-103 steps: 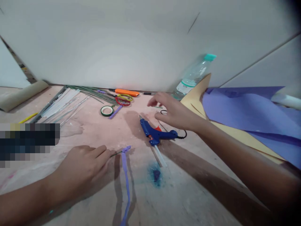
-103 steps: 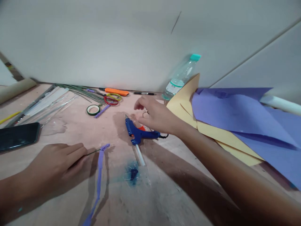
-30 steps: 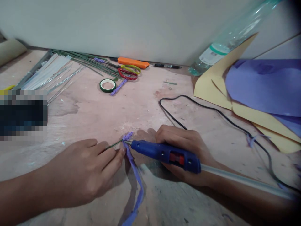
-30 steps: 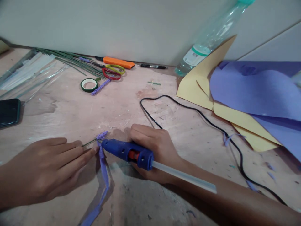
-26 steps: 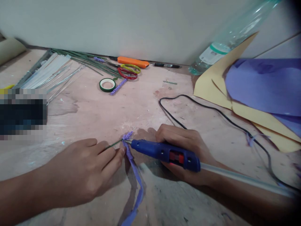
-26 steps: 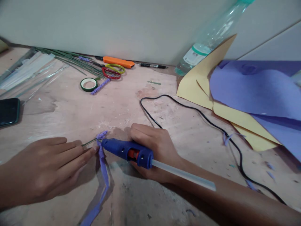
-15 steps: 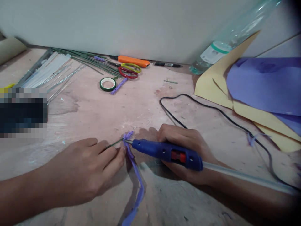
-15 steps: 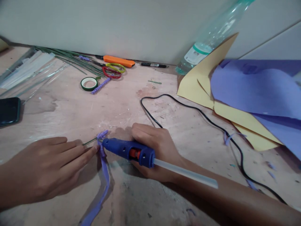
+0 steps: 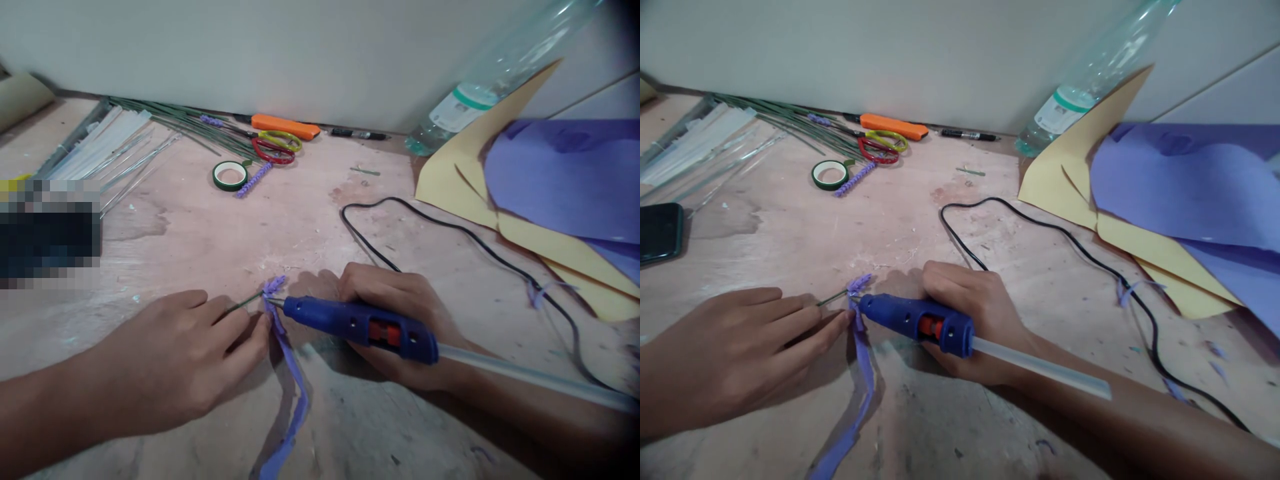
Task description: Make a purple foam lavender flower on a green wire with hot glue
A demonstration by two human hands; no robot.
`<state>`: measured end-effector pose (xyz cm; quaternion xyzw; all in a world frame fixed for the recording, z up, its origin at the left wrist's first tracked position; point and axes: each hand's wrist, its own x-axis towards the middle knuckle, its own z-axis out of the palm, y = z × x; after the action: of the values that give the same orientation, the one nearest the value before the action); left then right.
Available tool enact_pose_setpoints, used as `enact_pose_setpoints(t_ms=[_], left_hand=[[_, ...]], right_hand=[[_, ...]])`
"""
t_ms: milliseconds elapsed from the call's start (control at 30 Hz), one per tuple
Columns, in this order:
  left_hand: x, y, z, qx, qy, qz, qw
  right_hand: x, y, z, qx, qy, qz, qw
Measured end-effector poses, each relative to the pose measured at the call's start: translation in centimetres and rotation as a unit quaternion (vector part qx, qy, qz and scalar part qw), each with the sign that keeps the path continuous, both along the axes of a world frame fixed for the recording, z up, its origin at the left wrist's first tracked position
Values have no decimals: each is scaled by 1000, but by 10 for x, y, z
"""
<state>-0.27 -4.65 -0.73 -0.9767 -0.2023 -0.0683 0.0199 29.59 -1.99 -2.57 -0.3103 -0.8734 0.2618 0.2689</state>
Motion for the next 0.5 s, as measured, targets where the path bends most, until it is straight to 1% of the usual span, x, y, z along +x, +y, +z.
enact_pose_setpoints(t_ms=[200, 400, 500], left_hand=[[-2, -6, -2, 9, -9, 1, 1000], [-2, -6, -2, -13, -12, -7, 1000], [-1, -5, -3, -20, -14, -7, 1000]], right_hand=[[0, 1, 0, 11, 2, 2, 1000], [-2, 1, 4, 13, -11, 6, 1000], [-2, 1, 3, 15, -3, 6, 1000]])
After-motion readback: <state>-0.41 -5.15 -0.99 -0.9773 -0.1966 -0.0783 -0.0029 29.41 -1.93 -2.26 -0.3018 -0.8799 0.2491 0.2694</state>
